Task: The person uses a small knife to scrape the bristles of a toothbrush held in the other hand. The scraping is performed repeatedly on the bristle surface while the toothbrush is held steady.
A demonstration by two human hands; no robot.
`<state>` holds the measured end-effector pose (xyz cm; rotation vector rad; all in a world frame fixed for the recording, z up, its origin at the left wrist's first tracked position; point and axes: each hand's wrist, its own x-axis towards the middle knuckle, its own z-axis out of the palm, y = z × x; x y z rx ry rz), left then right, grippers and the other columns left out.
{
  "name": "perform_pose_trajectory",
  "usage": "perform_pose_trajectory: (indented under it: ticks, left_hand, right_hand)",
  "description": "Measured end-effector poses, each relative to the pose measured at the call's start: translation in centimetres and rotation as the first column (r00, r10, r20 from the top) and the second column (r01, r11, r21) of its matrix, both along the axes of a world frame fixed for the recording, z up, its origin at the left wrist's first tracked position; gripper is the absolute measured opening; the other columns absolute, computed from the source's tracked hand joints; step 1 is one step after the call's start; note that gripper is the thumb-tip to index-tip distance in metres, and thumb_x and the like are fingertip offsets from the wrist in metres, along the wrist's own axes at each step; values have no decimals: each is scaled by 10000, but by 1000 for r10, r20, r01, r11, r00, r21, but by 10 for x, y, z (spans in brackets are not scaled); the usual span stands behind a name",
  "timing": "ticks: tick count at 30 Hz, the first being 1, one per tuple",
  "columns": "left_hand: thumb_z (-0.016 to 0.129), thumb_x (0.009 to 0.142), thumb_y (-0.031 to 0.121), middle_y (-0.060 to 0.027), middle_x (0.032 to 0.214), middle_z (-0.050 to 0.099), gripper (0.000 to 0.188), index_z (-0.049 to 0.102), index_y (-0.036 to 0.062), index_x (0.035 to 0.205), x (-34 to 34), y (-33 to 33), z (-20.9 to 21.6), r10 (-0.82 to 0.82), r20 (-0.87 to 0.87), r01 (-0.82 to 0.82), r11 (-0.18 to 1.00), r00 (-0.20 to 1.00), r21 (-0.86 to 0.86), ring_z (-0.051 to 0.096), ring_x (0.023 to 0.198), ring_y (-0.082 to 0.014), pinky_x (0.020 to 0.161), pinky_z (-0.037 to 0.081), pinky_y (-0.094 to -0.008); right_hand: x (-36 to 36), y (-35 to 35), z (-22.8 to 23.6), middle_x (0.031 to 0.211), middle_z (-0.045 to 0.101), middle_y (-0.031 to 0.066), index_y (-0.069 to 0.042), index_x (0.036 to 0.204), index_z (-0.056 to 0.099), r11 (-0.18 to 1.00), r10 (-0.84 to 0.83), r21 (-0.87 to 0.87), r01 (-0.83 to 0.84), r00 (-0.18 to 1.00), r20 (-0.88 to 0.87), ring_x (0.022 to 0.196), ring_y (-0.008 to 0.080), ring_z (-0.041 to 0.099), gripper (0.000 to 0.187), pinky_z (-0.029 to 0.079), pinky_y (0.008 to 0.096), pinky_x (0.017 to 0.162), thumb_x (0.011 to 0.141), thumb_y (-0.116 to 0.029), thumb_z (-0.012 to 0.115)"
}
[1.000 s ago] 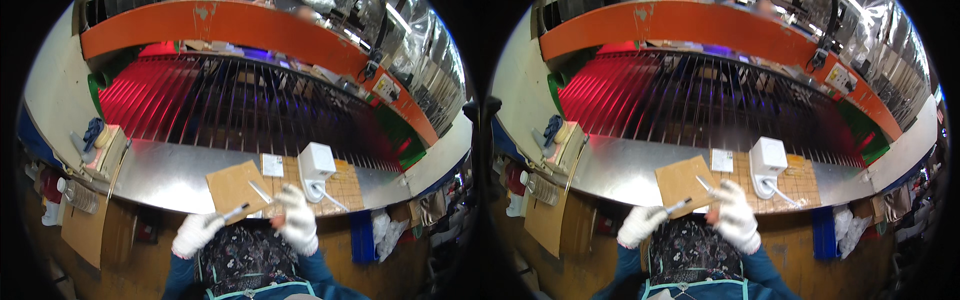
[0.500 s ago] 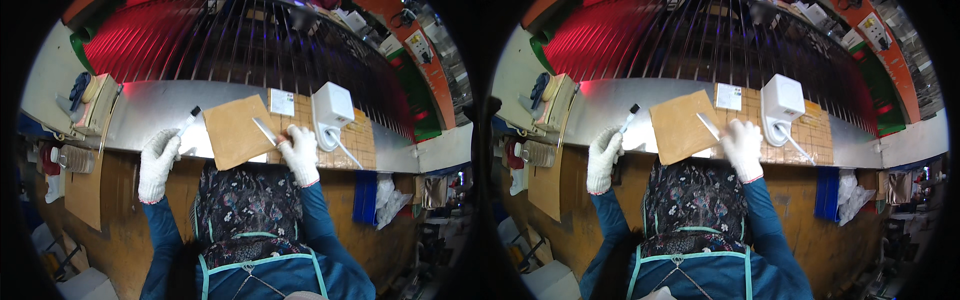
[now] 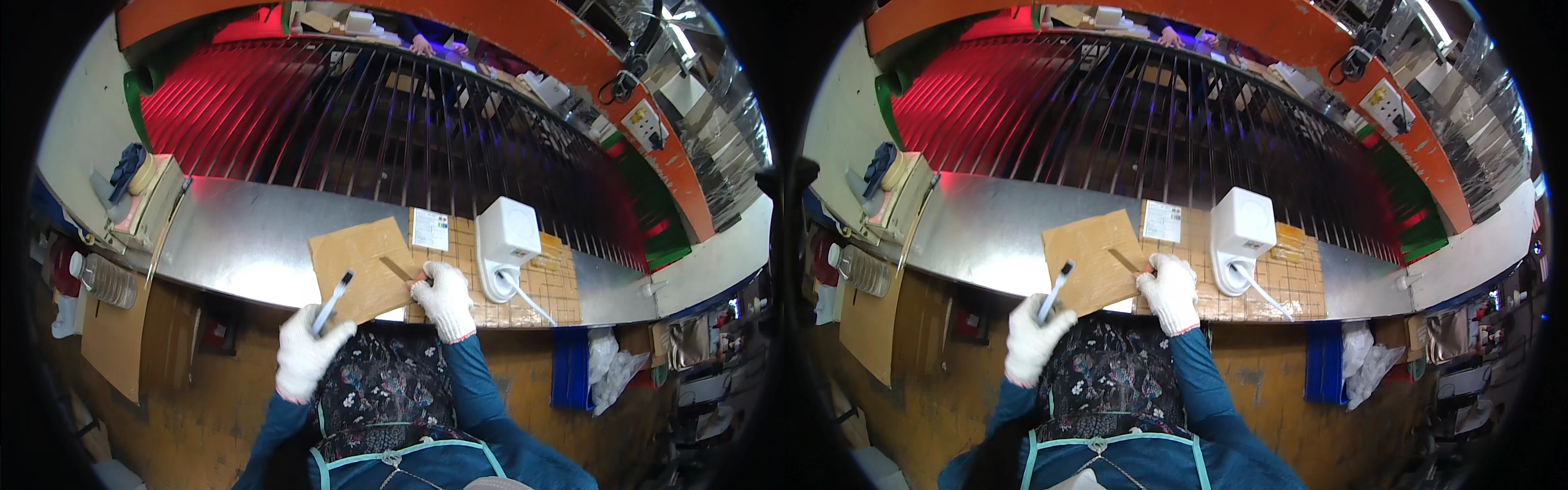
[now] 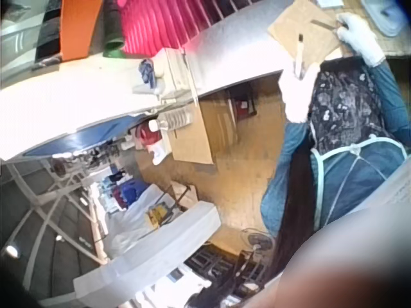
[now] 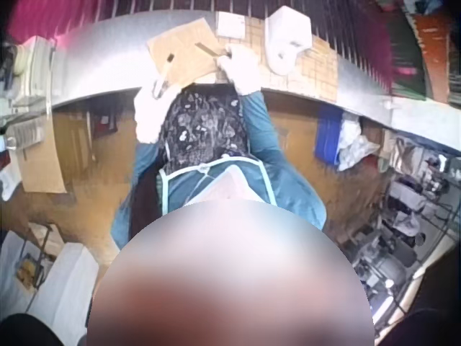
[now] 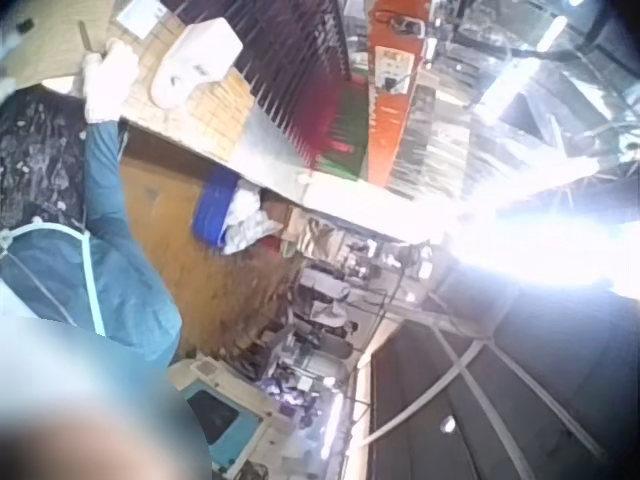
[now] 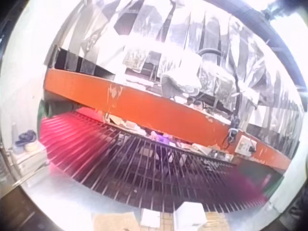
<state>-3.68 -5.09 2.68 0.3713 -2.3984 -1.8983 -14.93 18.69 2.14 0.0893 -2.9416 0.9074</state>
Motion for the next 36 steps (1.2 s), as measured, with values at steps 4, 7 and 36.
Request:
perform_pose_trajectory:
  ticks: [4,7,36]
  left_hand:
    - [838,782,269,-76,786,687,399,656,-27,980,17,19,-22,302,153,-279,948,941,-155,632,679,-143,653,535,-329]
    - [800,828,248,-65,824,683,364,646,-27,1010,8,14,-39,249,193,-281,947,949,157,606,644,-131,597,516,-311]
    - [756,853,400,-119,1023,695,599,609,-29,1243,-105,-142,15,68,-263,-244,647,962,-722,646,890,-168,815,521,-331]
  right_hand:
    - [-5,0,5,768,638,192,-27,808,611,991,-64,-115,62,998,-16,744,360,626,263,470,451,673,815,-272,704]
    - [-8,-13,9,747,612,143,-19,884,576,984,-17,-173,33,995,95,710,235,603,246,470,372,651,866,-248,661]
    - [31,32,-9,963,669,84,-63,939,561,477,-14,-877,54,998,54,727,89,555,207,444,199,597,973,-247,651]
